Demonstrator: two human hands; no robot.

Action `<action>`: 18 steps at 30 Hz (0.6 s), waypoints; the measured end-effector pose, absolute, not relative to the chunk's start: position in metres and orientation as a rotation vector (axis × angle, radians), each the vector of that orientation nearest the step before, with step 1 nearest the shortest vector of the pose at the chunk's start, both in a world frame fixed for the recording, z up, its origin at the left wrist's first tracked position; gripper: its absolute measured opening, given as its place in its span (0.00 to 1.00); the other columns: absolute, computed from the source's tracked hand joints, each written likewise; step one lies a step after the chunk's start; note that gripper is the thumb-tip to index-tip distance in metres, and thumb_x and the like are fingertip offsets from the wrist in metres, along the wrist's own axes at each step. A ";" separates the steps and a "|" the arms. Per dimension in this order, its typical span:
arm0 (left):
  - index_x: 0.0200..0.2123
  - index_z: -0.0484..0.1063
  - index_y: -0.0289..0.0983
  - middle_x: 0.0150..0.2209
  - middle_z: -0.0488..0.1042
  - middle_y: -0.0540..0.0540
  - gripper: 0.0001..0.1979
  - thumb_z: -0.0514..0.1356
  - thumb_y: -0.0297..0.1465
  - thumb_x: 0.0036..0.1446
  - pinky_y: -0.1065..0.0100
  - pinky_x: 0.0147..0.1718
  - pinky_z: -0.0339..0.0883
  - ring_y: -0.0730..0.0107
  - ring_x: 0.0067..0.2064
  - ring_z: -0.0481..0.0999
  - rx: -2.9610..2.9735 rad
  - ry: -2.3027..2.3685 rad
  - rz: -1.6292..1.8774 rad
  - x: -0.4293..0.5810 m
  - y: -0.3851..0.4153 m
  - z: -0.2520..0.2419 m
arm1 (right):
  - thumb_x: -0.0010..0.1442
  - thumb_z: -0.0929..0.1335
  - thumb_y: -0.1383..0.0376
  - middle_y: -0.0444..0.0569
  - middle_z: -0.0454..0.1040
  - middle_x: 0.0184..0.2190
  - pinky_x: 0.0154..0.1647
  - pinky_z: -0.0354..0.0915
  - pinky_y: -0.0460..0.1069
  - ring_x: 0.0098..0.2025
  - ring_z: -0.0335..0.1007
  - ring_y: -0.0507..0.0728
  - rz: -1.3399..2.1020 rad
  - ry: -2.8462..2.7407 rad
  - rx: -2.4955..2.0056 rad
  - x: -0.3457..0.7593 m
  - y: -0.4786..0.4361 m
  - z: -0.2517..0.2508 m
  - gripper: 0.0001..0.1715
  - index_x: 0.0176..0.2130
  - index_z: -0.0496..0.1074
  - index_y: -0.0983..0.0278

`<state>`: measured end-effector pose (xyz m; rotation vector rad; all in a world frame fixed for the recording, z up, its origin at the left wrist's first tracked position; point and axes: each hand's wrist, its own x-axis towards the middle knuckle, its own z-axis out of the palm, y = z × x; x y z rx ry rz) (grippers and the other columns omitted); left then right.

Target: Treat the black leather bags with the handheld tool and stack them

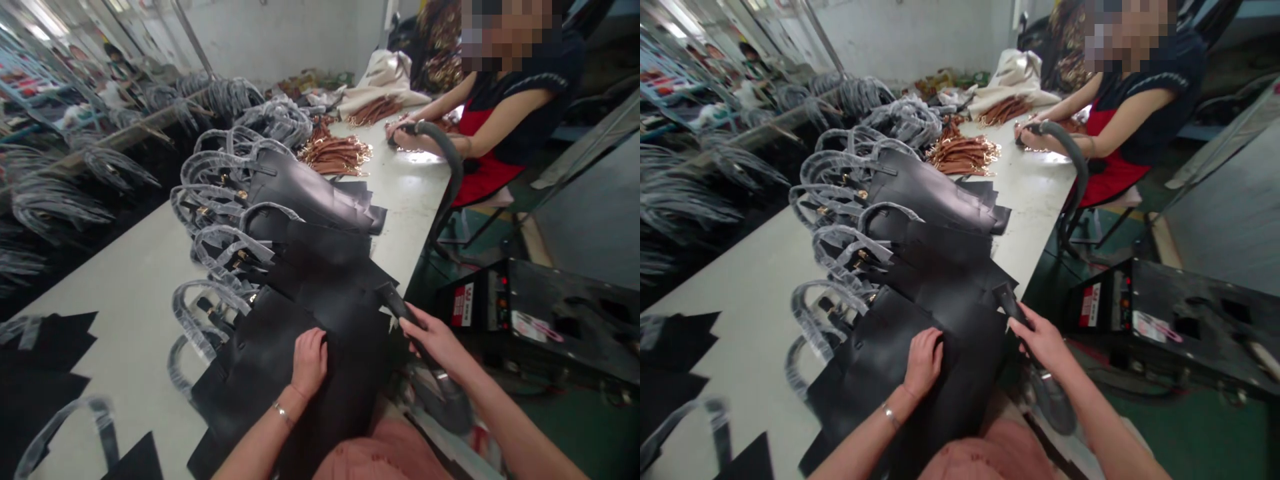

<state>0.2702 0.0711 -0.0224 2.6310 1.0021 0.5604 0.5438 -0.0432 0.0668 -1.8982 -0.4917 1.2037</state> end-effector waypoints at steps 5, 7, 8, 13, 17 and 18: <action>0.53 0.64 0.34 0.57 0.67 0.36 0.16 0.52 0.25 0.62 0.53 0.57 0.65 0.57 0.59 0.65 2.623 0.926 0.506 0.346 0.099 -0.013 | 0.58 0.67 0.56 0.40 0.68 0.24 0.15 0.60 0.43 0.17 0.65 0.48 1.345 -0.414 -1.865 0.568 -0.049 0.071 0.34 0.62 0.63 0.60; 0.55 0.62 0.32 0.60 0.63 0.34 0.19 0.54 0.27 0.61 0.51 0.59 0.63 0.54 0.62 0.62 2.620 1.004 0.452 0.367 0.108 -0.017 | 0.59 0.67 0.57 0.40 0.68 0.23 0.14 0.59 0.43 0.15 0.64 0.48 1.417 -0.468 -1.828 0.562 -0.037 0.066 0.33 0.61 0.64 0.60; 0.56 0.62 0.32 0.60 0.62 0.34 0.20 0.55 0.28 0.61 0.50 0.59 0.62 0.52 0.62 0.61 2.627 1.032 0.419 0.373 0.111 -0.019 | 0.59 0.67 0.57 0.39 0.68 0.23 0.13 0.59 0.43 0.15 0.64 0.48 1.442 -0.497 -1.817 0.558 -0.029 0.063 0.32 0.61 0.64 0.59; 0.56 0.62 0.32 0.60 0.64 0.34 0.21 0.56 0.32 0.61 0.50 0.58 0.62 0.50 0.61 0.63 2.726 0.987 0.296 0.371 0.118 -0.025 | 0.58 0.67 0.56 0.39 0.69 0.21 0.12 0.59 0.43 0.15 0.66 0.50 1.399 -0.552 -1.829 0.546 0.017 0.046 0.33 0.61 0.64 0.58; 0.53 0.64 0.33 0.57 0.66 0.34 0.18 0.57 0.33 0.61 0.49 0.55 0.64 0.49 0.58 0.65 2.761 1.026 0.259 0.376 0.122 -0.017 | 0.59 0.66 0.52 0.41 0.71 0.24 0.19 0.64 0.44 0.19 0.69 0.51 1.213 -0.521 -1.879 0.558 0.022 0.048 0.36 0.64 0.60 0.59; 0.51 0.65 0.33 0.55 0.68 0.34 0.16 0.57 0.32 0.61 0.50 0.54 0.65 0.51 0.56 0.67 2.759 1.029 0.245 0.382 0.123 -0.015 | 0.59 0.66 0.51 0.41 0.72 0.25 0.21 0.65 0.45 0.20 0.69 0.51 1.157 -0.492 -1.892 0.564 0.016 0.050 0.37 0.63 0.60 0.59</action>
